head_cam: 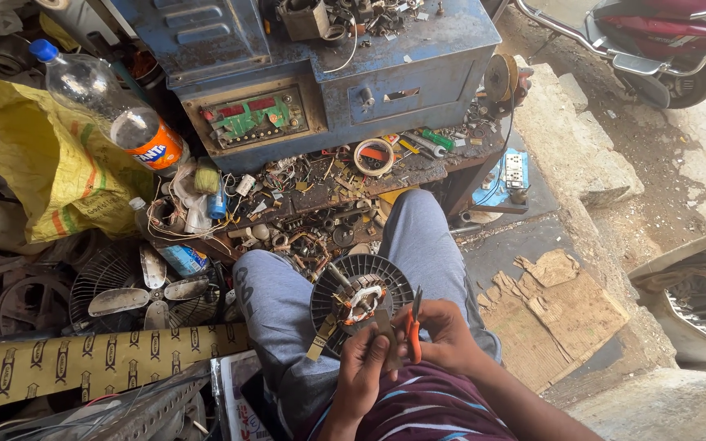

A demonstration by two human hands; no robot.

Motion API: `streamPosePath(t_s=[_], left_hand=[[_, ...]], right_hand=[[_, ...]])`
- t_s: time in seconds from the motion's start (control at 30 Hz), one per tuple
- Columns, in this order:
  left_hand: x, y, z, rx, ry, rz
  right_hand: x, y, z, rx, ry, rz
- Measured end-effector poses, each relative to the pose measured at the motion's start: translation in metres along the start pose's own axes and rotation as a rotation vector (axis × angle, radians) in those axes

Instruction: The person cuts strips from a cardboard sheet using scissors and then wraps the strips around a fan motor stator. The person repeatedly cuts and wraps the cardboard around the stator.

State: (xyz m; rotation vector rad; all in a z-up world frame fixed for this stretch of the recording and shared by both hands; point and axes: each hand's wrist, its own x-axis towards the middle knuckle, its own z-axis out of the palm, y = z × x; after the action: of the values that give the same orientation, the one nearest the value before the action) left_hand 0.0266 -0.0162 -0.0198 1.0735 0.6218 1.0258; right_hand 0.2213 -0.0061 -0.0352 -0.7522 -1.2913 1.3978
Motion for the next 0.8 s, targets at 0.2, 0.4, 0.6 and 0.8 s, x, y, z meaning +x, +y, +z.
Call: streamPosePath(t_s=[0.2,0.4,0.6,0.8], left_hand=[[-0.003,-0.009,-0.008,0.039,-0.072,-0.01],[-0.005,-0.015,-0.004,-0.015,-0.08,0.022],[0.001,-0.004,0.005,0.289,0.323,0.259],[-0.012,-0.004,-0.01,0.313,0.431,0.183]], right_hand=[[0.004,0.003,-0.005,-0.057,0.054,-0.007],[0.007,0.005,-0.004,-0.101,0.158,-0.026],[0.008,-0.01,0.004,-0.272,0.02,-0.017],[-0.008,-0.009,-0.002,-0.147,-0.16,0.235]])
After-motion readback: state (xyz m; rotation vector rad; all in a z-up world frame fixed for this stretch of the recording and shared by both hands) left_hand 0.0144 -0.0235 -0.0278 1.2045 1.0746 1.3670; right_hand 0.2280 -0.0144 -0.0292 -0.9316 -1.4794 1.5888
